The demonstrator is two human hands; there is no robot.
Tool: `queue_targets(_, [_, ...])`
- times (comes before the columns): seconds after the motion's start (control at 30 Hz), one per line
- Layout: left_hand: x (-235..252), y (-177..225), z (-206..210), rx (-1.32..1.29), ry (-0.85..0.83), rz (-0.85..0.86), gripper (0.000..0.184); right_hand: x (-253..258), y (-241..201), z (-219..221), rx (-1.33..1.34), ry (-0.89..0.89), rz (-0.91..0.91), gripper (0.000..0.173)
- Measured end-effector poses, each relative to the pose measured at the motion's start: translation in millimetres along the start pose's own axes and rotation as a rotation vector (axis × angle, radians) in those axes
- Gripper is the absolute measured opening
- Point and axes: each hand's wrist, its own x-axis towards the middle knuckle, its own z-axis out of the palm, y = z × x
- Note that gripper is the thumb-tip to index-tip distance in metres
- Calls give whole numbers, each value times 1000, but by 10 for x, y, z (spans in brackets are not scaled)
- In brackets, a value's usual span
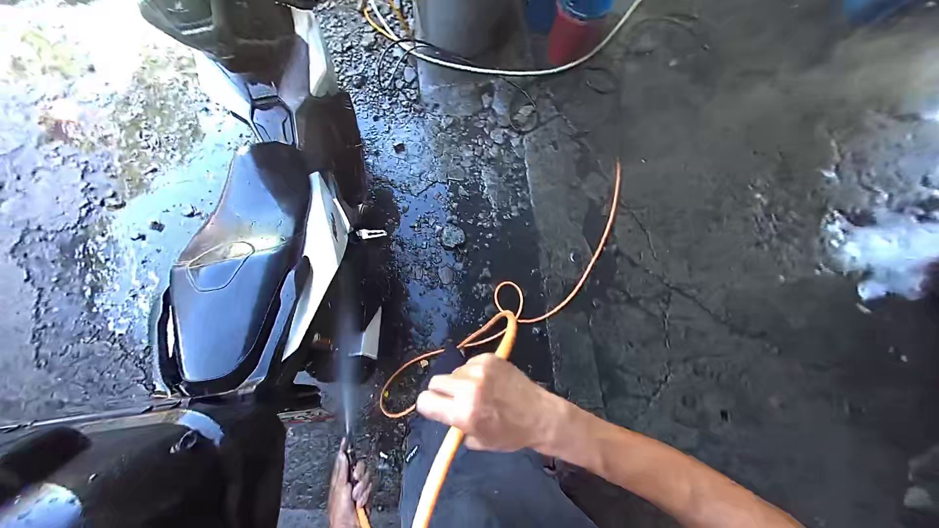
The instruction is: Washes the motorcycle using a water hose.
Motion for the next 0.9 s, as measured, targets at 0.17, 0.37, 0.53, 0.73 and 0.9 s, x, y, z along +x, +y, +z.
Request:
queue_targets(0.17, [652, 654, 1223, -24, 117, 183, 44, 159, 1529, -391, -55, 7, 32, 13])
queue_targets(0.37, [1992, 1514, 2729, 138, 231, 173, 43, 401, 3760, -857, -34, 30, 211, 21])
queue_targets(0.53, [2909, 2400, 4206, 105, 271, 224, 37, 495, 5080, -1493, -34, 77, 367, 23])
queue_targets(0.73, [3463, 3135, 5858, 163, 318, 262, 41, 363, 6542, -2039, 17, 180, 534, 22])
queue_targets(0.9, [3688, 3473, 7377, 192, 388, 359, 43, 467, 8236, -2557, 157, 59, 454, 19])
